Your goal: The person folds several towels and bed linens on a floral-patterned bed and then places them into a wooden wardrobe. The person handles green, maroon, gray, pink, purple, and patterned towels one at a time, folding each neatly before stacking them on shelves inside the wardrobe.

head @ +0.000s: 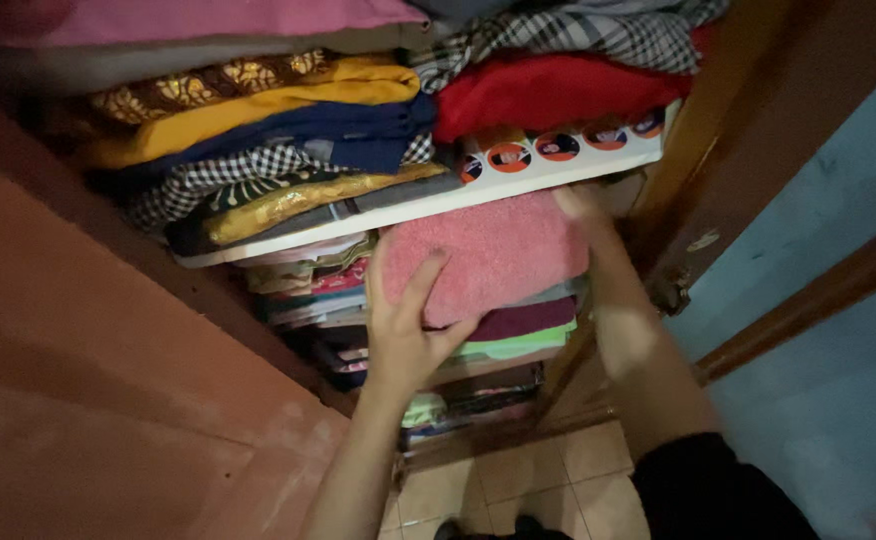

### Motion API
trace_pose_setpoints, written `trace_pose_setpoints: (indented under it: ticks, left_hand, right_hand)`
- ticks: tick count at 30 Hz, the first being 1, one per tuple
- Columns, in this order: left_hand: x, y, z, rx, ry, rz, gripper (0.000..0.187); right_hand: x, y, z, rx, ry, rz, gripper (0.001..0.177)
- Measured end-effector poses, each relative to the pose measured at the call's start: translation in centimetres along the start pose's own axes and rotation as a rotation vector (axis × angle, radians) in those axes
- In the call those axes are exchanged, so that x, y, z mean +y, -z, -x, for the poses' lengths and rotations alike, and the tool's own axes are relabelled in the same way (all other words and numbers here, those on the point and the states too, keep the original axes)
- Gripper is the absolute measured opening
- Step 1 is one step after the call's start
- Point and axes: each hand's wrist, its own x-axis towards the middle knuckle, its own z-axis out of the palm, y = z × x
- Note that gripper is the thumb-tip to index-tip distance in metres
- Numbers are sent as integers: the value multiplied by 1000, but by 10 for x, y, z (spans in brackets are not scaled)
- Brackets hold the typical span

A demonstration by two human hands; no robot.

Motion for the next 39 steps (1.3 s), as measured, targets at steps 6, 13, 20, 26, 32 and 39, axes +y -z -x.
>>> trace_pose_setpoints:
  ticks: [6,13,20,26,32,39]
  left_hand:
    - [-34,-12,-11,-61,-36,-3,72]
    - [-45,-19,-28,-181,45,-43,77]
    - [-60,-42,-58,-277,223,-68,71]
    - [-49,-51,-13,-1,249,-125,103]
    - [-37,-88,36,148,388,163,101]
    - [-54,-96,39,60,434,144,89]
  right_hand:
    - [16,-21,-8,-52,-72,-15,54]
    - [20,-1,-25,14,-99,-22,56]
    - [12,-12,-26,44,-85,-9,58]
    - [-22,-19,32,183,90,-34,60]
    - [-2,-37,117,232,325,225,67]
    - [-18,-52,138,90,260,268,70]
